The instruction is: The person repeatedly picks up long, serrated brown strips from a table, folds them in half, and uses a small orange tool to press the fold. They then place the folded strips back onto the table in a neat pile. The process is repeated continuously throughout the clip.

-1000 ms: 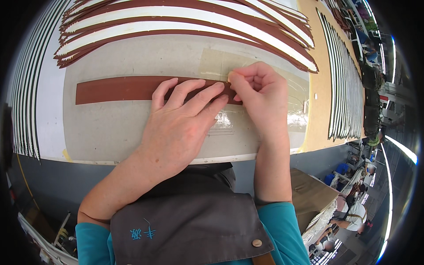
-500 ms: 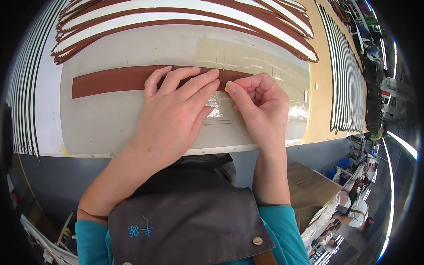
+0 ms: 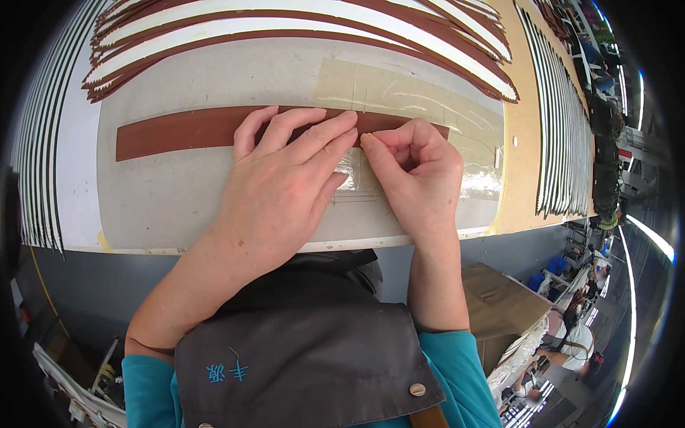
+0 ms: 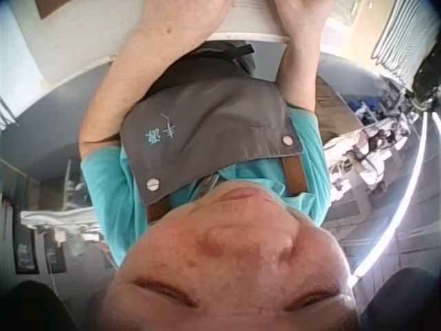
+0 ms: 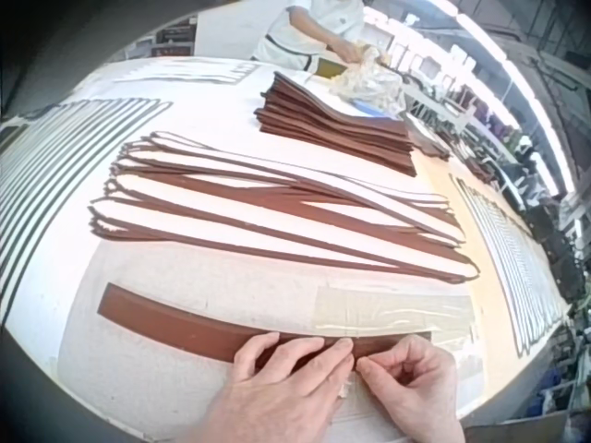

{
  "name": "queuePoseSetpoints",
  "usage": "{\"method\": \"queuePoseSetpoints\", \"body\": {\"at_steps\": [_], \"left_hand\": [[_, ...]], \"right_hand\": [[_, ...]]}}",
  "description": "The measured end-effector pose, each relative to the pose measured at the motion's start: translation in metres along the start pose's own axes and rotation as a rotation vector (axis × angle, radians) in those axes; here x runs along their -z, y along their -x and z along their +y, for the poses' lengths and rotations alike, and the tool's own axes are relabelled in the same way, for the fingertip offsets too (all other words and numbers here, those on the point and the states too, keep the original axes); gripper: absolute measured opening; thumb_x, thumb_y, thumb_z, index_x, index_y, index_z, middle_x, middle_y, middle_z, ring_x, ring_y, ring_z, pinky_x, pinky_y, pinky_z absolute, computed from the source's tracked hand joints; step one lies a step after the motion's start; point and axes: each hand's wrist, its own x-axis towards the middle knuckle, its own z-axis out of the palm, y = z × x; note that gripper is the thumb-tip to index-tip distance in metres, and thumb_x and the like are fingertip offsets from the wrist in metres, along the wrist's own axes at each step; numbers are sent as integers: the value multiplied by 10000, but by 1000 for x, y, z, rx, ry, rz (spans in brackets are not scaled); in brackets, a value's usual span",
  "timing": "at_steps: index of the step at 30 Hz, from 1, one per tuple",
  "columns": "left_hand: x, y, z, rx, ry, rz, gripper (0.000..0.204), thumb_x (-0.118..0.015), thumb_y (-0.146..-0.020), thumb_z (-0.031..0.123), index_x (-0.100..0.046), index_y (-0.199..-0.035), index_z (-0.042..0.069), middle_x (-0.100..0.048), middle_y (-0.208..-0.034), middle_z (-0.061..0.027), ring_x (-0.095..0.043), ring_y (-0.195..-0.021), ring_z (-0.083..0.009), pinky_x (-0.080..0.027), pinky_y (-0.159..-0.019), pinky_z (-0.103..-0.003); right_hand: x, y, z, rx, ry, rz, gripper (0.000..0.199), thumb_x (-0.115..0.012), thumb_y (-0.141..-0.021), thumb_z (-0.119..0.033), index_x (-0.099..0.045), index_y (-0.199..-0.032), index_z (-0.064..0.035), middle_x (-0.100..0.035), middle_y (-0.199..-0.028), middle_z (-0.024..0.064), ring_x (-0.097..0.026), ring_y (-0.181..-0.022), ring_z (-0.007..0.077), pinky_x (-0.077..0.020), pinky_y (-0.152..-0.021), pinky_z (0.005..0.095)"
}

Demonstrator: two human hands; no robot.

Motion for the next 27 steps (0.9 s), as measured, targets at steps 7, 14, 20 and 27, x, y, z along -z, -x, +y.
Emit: {"method": "queuePoseSetpoints", "body": {"at_steps": [7,14,20,27], "left_hand": [[0,-1,1,5,15,-7,397,-757,-923,147,-714,-1301,37,-654,-1428,-11,-545,-1318,-229,-348,-1171,-507],[2,0,0,-23,-4,-1,402,-731,-923,135,-705,-1314,45,-643,-1424,-18,-532,-1336,-238,-346,-1172,-510],[11,9,-1,-128,147,-9,378,-735,-913,145,-713,-1288,98,-659,-1364,-14,-560,-1292,-246,-373,-1152,-483],[94,50,-41,-31,21,106,154,-784,-893,115,-807,-1044,137,-729,-1016,-22,-643,-1028,-269,-467,-1002,-428]], "right_hand": [[19,2,-3,-52,-84,15,94,-816,-924,-4,-723,-930,-13,-730,-821,10,-618,-685,30,-481,-602,194],[145,2,54,41,99,318,119,-787,-980,-87,-740,-1054,-7,-756,-952,46,-656,-788,72,-512,-660,228],[235,11,125,-55,276,456,194,-751,-1028,-138,-737,-1150,12,-756,-1028,52,-684,-906,92,-541,-797,235],[157,-7,62,69,131,253,250,-773,-980,-65,-723,-1206,30,-742,-1117,61,-673,-1027,121,-519,-955,269]]}}
